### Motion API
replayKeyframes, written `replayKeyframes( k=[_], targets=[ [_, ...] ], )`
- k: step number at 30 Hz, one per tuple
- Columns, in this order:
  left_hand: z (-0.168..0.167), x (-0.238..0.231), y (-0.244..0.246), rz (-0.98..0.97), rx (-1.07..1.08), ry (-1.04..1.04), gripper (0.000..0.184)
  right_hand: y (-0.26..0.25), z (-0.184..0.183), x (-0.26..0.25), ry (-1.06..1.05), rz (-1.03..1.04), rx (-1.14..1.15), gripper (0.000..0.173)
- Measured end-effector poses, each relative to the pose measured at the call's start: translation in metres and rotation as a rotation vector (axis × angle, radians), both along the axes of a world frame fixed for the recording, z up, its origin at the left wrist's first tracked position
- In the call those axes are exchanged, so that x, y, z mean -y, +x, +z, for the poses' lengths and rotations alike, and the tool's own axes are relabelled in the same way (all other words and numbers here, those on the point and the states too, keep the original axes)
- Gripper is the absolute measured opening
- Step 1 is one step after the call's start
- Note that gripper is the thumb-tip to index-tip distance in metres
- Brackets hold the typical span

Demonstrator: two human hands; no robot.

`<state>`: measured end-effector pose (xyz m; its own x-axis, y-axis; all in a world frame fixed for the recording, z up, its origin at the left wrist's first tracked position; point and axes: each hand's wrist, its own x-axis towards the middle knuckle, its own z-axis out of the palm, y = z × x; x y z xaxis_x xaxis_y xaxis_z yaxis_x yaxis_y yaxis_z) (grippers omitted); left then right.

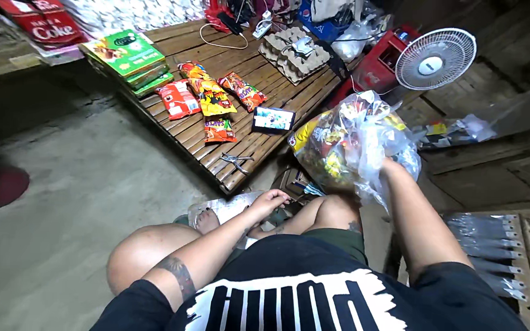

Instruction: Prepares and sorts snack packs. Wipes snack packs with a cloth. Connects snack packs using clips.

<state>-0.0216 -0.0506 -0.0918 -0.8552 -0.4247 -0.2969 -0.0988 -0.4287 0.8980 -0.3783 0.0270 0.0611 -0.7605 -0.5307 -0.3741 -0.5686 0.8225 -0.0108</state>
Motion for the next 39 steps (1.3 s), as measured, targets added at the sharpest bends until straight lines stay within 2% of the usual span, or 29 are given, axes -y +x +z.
replayKeyframes(
  k=[2,7,9,10,12,14,17,19,21,22,24,27,31,34,36,39],
  targets=[
    [0.0,0.0,-0.001,-0.016,-0.003,-0.015,0.026,0.014,-0.002,0.005,-0.028,0.09,-0.024,0.05],
    [0.0,-0.001,-0.002,-0.054,0.001,-0.07,0.025,0.048,-0.002,0.019,0.252,0.165,-0.117,0.059],
    [0.001,0.001,-0.001,-0.08,0.014,-0.101,0.026,0.059,0.008,0.006,0.239,0.156,-0.168,0.063],
    [0.001,0.001,0.0,-0.089,0.022,-0.116,0.027,0.05,0.007,-0.006,0.144,0.121,-0.174,0.066],
    [0.003,0.003,0.003,-0.089,0.028,-0.138,0.027,0.035,0.012,-0.031,-0.16,0.021,-0.135,0.06],
    [0.005,0.004,0.006,-0.08,0.032,-0.15,0.028,0.041,0.033,-0.052,-0.467,-0.126,-0.042,0.052],
    [0.007,0.005,0.007,-0.079,0.032,-0.144,0.029,0.056,0.051,-0.08,-0.834,-0.216,-0.012,0.044],
    [0.009,0.005,0.004,-0.077,0.028,-0.146,0.029,0.056,0.053,-0.088,-1.09,-0.261,-0.027,0.044],
    [0.007,0.004,0.0,-0.074,0.029,-0.162,0.03,0.052,0.053,-0.083,-1.432,-0.415,-0.055,0.034],
    [0.006,0.005,0.0,-0.07,0.032,-0.174,0.03,0.046,0.056,-0.083,-1.631,-0.489,-0.014,0.035],
    [0.004,0.005,0.001,-0.059,0.042,-0.188,0.031,0.03,0.07,-0.092,-1.931,-0.559,0.068,0.049],
    [0.003,0.006,0.002,-0.024,0.048,-0.205,0.032,0.031,0.106,-0.111,-2.143,-0.426,0.025,0.053],
    [-0.001,0.005,0.001,0.132,0.014,-0.23,0.038,0.07,0.147,-0.124,-2.155,0.026,0.111,0.052],
    [0.004,0.002,0.001,0.293,-0.08,-0.304,0.054,0.107,0.145,-0.114,-2.018,0.303,0.3,0.049],
    [0.009,-0.003,0.005,0.391,-0.152,-0.516,0.067,0.131,0.127,-0.1,-1.856,0.335,0.5,0.047],
    [0.012,-0.01,0.011,0.518,-0.3,-1.023,0.086,0.159,0.084,-0.073,-1.617,0.162,0.783,0.041]
  ],
)
